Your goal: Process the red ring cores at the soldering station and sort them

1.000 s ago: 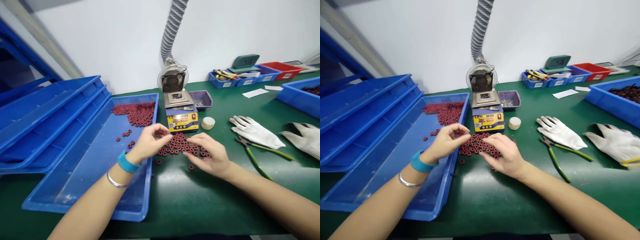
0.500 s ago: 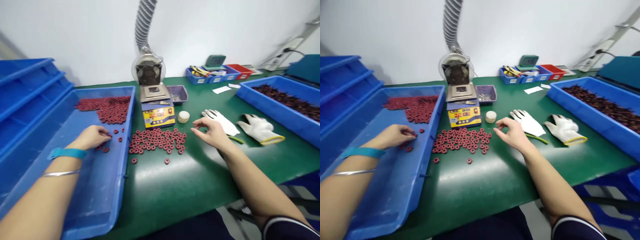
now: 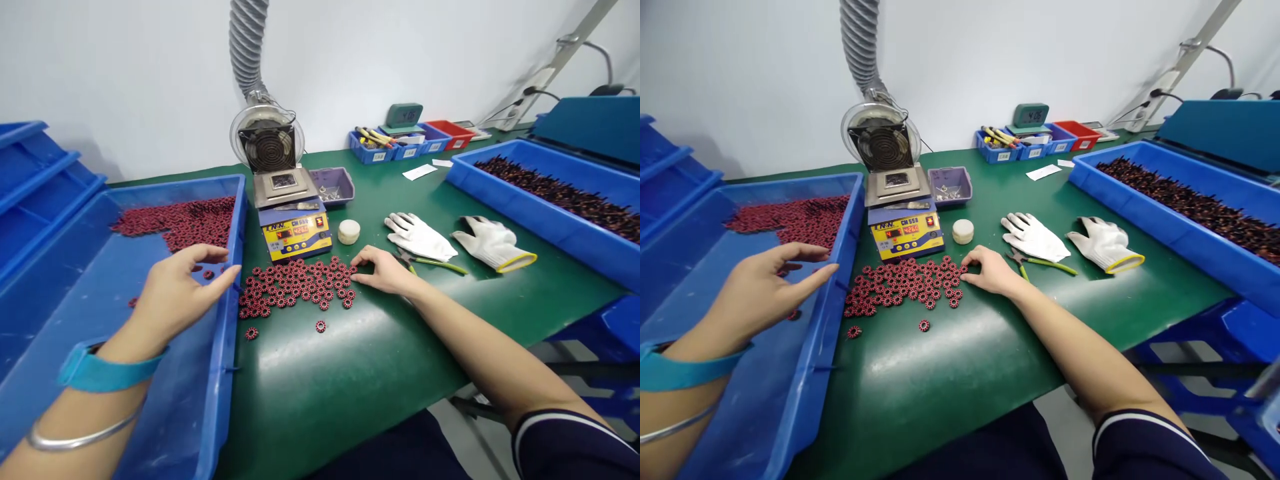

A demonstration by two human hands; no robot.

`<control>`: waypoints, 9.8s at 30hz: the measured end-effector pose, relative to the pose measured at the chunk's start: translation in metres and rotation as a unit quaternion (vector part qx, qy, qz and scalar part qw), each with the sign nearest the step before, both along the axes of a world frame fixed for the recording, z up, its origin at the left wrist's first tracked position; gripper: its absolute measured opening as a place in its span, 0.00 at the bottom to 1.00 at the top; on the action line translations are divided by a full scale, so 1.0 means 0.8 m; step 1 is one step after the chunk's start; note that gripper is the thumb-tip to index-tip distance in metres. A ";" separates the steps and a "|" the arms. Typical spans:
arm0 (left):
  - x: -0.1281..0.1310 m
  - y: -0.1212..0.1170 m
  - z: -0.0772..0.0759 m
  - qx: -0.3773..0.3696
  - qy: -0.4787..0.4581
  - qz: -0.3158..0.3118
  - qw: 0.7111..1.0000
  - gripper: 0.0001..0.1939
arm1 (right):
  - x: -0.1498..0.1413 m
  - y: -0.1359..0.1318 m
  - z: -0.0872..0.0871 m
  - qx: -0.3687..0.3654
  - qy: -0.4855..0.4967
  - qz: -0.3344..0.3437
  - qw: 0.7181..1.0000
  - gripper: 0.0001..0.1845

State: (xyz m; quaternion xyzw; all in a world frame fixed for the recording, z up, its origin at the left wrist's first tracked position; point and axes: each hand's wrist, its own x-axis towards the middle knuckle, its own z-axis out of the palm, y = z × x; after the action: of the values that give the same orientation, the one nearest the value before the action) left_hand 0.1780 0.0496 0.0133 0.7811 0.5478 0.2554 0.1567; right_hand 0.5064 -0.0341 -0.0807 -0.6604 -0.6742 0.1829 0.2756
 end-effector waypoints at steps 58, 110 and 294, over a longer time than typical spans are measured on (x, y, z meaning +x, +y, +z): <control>0.070 -0.085 -0.032 -0.159 -0.275 -0.206 0.926 0.18 | -0.120 -0.057 0.049 0.311 0.202 0.110 0.922 0.06; 0.066 -0.073 -0.041 -0.261 -0.243 -0.231 0.905 0.12 | -0.094 0.288 0.177 0.091 -0.189 -0.090 0.974 0.12; 0.048 -0.036 -0.040 -0.109 -0.490 -0.097 0.859 0.13 | -0.162 0.092 0.154 -0.126 0.327 0.163 0.922 0.11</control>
State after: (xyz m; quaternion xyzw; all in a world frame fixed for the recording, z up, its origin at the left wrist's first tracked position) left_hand 0.2166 0.0210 -0.0183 0.5817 0.3463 0.5277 0.5130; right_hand 0.3765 0.0397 0.0421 -0.4741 -0.6167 0.5142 0.3613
